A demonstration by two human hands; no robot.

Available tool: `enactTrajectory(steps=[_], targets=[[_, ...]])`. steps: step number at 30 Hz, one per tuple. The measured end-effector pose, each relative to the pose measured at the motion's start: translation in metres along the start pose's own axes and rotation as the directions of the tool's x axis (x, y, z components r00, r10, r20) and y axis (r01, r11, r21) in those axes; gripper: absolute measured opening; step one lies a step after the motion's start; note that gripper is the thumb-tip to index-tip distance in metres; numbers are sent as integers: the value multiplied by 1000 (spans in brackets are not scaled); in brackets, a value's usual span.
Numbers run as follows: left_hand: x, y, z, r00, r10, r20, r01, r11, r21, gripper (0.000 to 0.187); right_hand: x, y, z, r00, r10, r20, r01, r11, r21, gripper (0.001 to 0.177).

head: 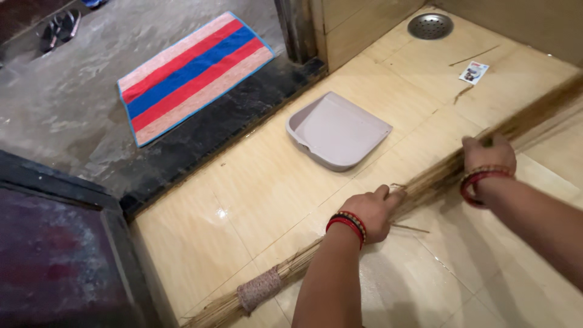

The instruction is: The person gathers thin wooden sticks on a tiled floor and secures them into a bundle by wrapping a wire around one end.

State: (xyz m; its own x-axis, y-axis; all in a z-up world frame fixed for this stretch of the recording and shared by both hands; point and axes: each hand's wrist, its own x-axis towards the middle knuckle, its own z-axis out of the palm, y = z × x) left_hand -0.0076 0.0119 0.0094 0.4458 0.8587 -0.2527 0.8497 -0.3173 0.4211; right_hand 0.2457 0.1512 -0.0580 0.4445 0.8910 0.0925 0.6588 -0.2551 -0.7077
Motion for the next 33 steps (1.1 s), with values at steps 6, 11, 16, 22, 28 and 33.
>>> enactTrajectory(steps=[6, 11, 16, 22, 28, 33], targets=[[-12, 35, 13, 970, 146, 192, -141, 989, -40, 68, -89, 42, -18, 900, 397, -182, -416, 906, -80, 63], [-5, 57, 41, 925, 215, 313, -210, 976, -52, 71, -109, 95, -33, 853, 491, -178, -522, 819, -240, 74], [-2, 47, 41, 933, 188, 306, -175, 982, -70, 75, -87, 63, -39, 790, 611, -48, -595, 746, -300, 83], [-5, 36, 31, 958, 118, 263, -105, 992, -63, 71, -80, 44, -24, 888, 459, 26, -439, 863, -249, 84], [6, 21, 20, 982, 33, 186, -30, 999, -23, 69, -27, 64, 19, 932, 323, 164, -260, 913, -315, 95], [19, 6, 7, 987, -80, 141, 75, 996, 43, 70, 31, 54, 44, 871, 246, 425, -151, 958, -244, 89]])
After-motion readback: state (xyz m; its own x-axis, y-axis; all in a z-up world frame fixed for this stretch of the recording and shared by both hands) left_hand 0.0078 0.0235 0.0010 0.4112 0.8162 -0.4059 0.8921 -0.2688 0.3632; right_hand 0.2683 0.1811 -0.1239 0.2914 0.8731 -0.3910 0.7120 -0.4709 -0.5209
